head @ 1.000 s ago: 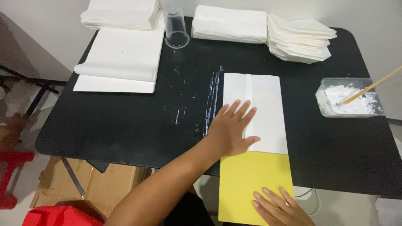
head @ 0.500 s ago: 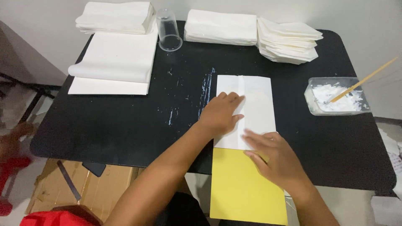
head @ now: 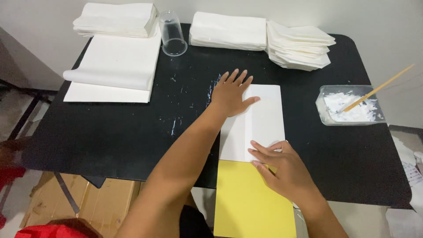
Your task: Folding paper sheets and applying glue with a brush to assemble handmade bags.
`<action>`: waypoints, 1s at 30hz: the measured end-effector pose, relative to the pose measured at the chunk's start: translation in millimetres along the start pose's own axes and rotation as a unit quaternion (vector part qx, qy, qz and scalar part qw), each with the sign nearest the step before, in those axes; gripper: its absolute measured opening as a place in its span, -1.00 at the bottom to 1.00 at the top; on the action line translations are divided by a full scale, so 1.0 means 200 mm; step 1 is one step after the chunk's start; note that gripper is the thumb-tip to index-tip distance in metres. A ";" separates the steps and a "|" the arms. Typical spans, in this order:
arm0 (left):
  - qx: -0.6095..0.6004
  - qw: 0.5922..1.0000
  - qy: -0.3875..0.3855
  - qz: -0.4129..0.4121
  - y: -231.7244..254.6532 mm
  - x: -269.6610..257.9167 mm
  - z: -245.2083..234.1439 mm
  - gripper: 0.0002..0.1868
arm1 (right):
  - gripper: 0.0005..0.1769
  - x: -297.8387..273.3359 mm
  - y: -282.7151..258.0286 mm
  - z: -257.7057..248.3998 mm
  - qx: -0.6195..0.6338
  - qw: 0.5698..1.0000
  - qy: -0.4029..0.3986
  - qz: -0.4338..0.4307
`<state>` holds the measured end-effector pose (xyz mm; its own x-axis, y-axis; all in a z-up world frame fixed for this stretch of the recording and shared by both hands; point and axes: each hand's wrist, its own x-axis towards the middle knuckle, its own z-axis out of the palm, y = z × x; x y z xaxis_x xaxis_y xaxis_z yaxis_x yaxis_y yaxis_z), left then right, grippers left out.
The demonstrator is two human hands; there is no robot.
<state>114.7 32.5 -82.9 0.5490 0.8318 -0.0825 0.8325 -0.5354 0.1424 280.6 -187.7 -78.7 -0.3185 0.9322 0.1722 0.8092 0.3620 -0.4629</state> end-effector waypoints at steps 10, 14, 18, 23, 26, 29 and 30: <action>-0.019 0.995 0.062 0.071 0.11 -0.53 0.18 -0.16 | -0.62 0.03 -0.07 -0.05 0.059 0.994 -0.022 0.092; 0.011 0.988 0.132 0.076 0.09 -0.58 0.28 -0.25 | -0.60 0.05 -0.12 -0.08 0.054 0.985 -0.046 0.158; 0.014 1.000 0.012 0.020 -0.01 -0.36 0.06 -0.22 | -0.69 0.08 -0.27 -0.19 0.048 0.983 -0.054 0.170; -0.032 0.998 0.039 -0.043 -0.11 -0.12 0.00 -0.14 | -0.70 0.07 -0.25 -0.19 0.058 0.989 -0.049 0.125; -0.011 0.998 0.055 -0.033 -0.06 -0.19 0.00 -0.13 | -0.67 0.08 -0.28 -0.20 0.066 0.983 -0.054 0.164; -0.037 0.998 0.047 0.013 0.02 -0.39 0.01 -0.16 | -0.67 0.08 -0.29 -0.22 0.073 0.982 -0.058 0.164; -0.037 0.998 0.046 0.011 0.03 -0.43 0.14 -0.16 | -0.67 0.09 -0.29 -0.22 0.074 0.982 -0.060 0.163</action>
<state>74.5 -46.4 -103.2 0.5550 0.8317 0.0110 0.8109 -0.5440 0.2159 249.8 -192.5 -10.8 -0.1170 0.9875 -0.1057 0.7995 0.0305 -0.5999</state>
